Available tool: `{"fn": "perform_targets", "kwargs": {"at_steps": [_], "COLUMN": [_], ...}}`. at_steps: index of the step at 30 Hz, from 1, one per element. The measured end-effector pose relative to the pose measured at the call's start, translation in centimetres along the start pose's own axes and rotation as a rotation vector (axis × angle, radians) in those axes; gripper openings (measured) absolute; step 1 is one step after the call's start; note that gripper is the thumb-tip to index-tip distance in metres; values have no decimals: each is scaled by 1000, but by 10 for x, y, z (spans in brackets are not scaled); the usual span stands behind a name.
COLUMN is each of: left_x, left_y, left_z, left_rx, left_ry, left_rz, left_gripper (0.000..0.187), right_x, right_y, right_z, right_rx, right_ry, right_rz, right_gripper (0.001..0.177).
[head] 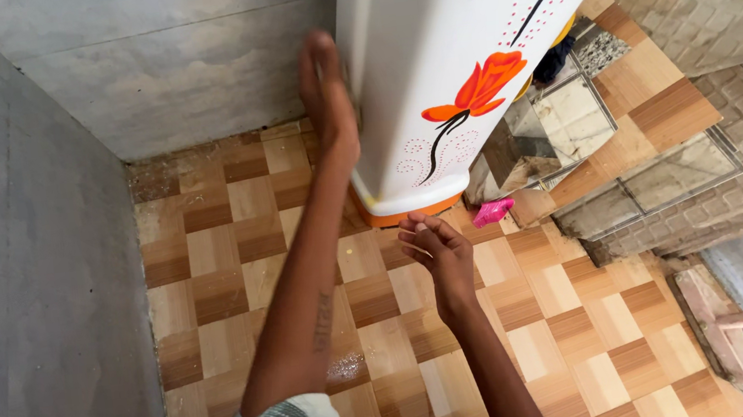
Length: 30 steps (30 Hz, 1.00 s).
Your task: The person wipes the exterior of a white pedestal sink with orange floral patterns using a cloth, then rinses the cloth under running water in an orange basin sink and wipes the basin interior.
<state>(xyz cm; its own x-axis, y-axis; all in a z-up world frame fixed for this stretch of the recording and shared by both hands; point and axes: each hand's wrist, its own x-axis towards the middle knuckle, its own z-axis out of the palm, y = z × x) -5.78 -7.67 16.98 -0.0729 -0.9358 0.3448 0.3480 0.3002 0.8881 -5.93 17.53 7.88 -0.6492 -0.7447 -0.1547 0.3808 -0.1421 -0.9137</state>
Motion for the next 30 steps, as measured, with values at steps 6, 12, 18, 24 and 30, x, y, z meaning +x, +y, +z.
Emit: {"fn": "perform_targets", "kwargs": {"at_steps": [6, 12, 18, 24, 30], "left_x": [19, -37, -131, -155, -123], "left_y": [71, 75, -40, -60, 69], "left_z": [35, 38, -40, -29, 27], "left_rx": [-142, -89, -2, 13, -131], "left_ry": [15, -8, -128, -21, -127], "left_rz": [182, 367, -29, -268, 151], "left_gripper": [67, 57, 63, 64, 73], "right_x": [2, 6, 16, 22, 23], "right_y": [6, 10, 33, 35, 29], "right_z": [1, 12, 12, -7, -9], "right_rx": [-88, -104, -74, -63, -89], "right_ry": [16, 0, 48, 28, 77], "right_rz": [-13, 26, 12, -51, -59], "right_gripper": [31, 31, 28, 25, 23]}}
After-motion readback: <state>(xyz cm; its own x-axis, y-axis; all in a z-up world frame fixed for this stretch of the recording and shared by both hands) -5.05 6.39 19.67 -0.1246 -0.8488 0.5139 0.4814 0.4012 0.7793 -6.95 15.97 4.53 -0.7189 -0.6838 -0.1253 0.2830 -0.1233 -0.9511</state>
